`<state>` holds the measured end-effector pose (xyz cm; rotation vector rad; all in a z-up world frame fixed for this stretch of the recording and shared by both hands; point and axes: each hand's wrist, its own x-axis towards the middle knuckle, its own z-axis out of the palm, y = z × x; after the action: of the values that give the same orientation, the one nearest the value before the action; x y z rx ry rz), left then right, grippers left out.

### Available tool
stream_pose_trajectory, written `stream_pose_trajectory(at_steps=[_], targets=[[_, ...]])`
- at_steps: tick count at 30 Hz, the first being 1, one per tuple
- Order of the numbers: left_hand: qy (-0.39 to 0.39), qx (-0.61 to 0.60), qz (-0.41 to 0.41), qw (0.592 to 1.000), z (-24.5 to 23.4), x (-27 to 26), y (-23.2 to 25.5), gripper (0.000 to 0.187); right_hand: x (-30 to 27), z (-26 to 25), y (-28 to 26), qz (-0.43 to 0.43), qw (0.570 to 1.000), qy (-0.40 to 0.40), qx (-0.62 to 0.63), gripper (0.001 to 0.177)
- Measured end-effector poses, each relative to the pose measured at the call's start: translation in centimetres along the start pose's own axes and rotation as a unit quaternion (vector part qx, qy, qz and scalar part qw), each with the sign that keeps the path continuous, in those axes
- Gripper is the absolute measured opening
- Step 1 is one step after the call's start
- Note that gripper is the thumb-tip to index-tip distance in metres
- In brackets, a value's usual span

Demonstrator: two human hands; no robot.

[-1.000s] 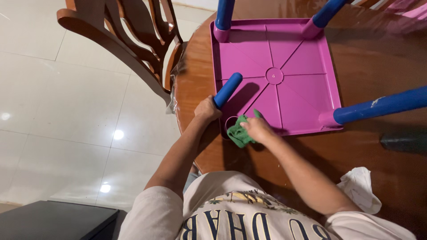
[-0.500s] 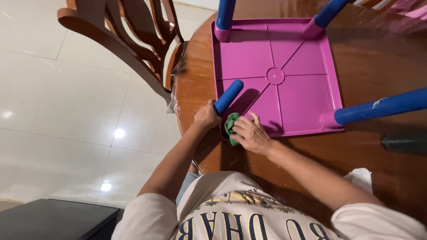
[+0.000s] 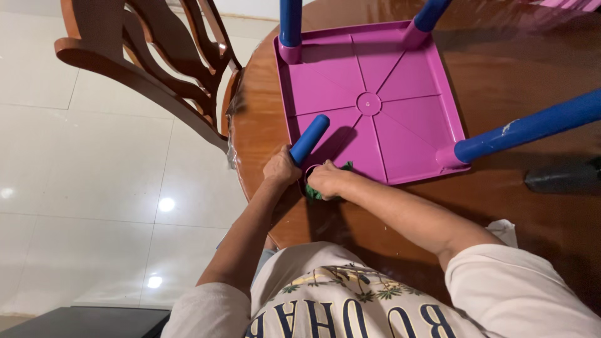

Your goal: The person wipes a small pink plastic stool with blue legs using a green cloth. They clean the underside, top surface, and each leg while the stool is inverted on a wooden table.

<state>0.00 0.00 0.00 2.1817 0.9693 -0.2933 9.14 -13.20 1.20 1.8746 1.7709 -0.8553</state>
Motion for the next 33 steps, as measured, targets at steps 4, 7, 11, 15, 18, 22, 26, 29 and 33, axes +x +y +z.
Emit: stream_pose_trajectory(at_steps=[4, 7, 11, 15, 18, 22, 26, 29, 33], targets=[[0.002, 0.004, 0.0, 1.0, -0.4, 0.0, 0.0, 0.081, -2.2, 0.5, 1.1, -0.032, 0.995, 0.085, 0.039, 0.018], [0.008, 0.008, 0.0, 1.0, -0.1, -0.1, 0.0, 0.081, -4.2, 1.8, 1.6, -0.08, 0.977, 0.183, 0.068, 0.01], [0.007, 0.015, -0.005, 1.0, -0.1, 0.1, 0.0, 0.082, -4.8, 2.0, 0.6, -0.08, 0.98, 0.183, -0.019, 0.016], [0.009, 0.015, -0.002, 1.0, 0.0, -0.1, -0.2, 0.082, -3.2, 0.7, -0.5, -0.044, 0.988, 0.111, -0.094, 0.018], [0.008, 0.019, -0.006, 1.0, -0.2, -0.2, 0.0, 0.085, -1.3, -0.4, -0.2, 0.009, 0.996, 0.074, 0.041, 0.017], [0.007, 0.016, -0.009, 1.0, -0.6, -0.6, 0.3, 0.089, 1.0, -0.1, 0.1, 0.128, 0.954, 0.054, 0.264, 0.022], [-0.002, 0.006, -0.017, 1.0, -0.9, -0.9, 0.5, 0.093, 0.8, 1.5, -0.2, 0.158, 0.852, 0.169, 0.469, 0.023], [0.007, 0.011, -0.009, 1.0, -0.9, -0.9, 0.4, 0.088, -0.9, 1.9, -0.2, 0.087, 0.891, 0.248, 0.371, 0.032], [0.02, 0.011, 0.004, 1.0, -0.3, -0.4, 0.0, 0.078, -3.1, 1.0, -0.1, -0.056, 0.97, 0.228, 0.07, 0.015]])
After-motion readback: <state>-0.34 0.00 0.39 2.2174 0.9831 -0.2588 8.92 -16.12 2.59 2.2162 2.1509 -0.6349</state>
